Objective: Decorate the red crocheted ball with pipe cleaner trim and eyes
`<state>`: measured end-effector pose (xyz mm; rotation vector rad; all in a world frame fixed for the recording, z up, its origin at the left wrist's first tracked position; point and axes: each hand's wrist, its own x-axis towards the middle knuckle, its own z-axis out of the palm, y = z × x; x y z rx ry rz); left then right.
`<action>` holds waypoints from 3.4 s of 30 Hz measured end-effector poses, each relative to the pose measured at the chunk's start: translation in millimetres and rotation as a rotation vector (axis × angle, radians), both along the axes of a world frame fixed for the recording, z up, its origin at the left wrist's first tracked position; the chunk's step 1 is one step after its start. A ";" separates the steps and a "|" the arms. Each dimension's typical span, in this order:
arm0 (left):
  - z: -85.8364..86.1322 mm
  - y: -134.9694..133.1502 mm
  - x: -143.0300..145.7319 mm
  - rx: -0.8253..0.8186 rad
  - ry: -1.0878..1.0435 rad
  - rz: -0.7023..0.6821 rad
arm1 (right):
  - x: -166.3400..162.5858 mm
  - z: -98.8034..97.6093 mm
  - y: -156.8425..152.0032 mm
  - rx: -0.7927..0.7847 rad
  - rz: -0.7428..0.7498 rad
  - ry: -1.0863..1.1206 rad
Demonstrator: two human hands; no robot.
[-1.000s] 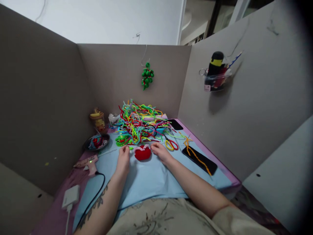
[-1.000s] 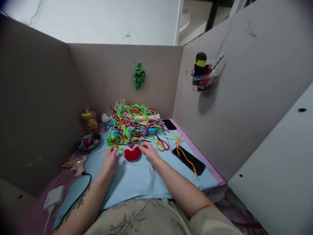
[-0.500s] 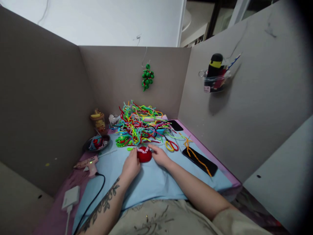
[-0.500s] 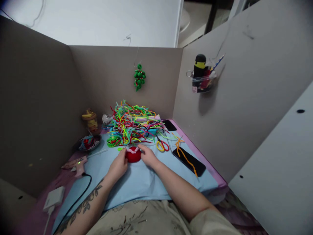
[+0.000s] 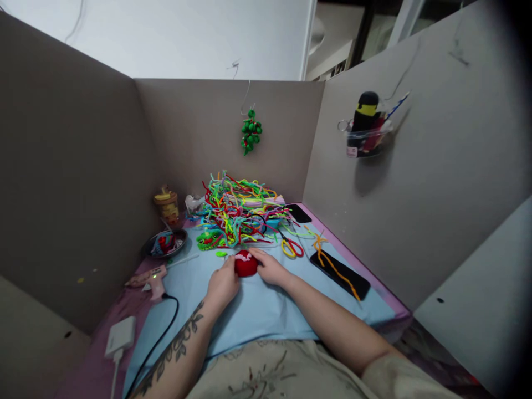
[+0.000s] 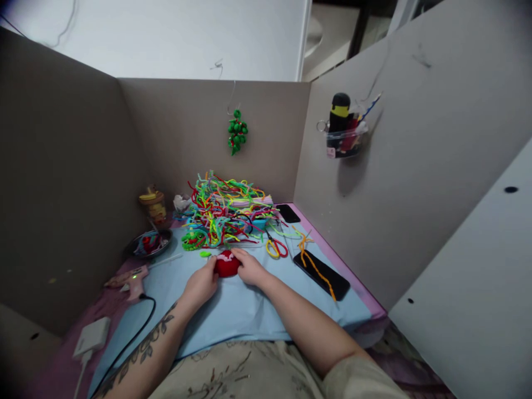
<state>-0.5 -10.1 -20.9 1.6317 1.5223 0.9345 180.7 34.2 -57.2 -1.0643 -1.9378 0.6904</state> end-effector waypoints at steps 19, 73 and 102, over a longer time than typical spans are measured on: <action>5.2 -3.2 1.4 0.162 0.493 0.015 | 3.2 3.5 0.0 0.035 -0.175 0.006; 19.5 -10.6 4.2 0.163 0.734 -0.036 | 0.9 10.1 -4.5 0.036 -0.139 0.006; 1.7 -7.4 4.8 0.227 0.312 -0.021 | -52.4 129.0 128.1 0.210 -0.349 -0.252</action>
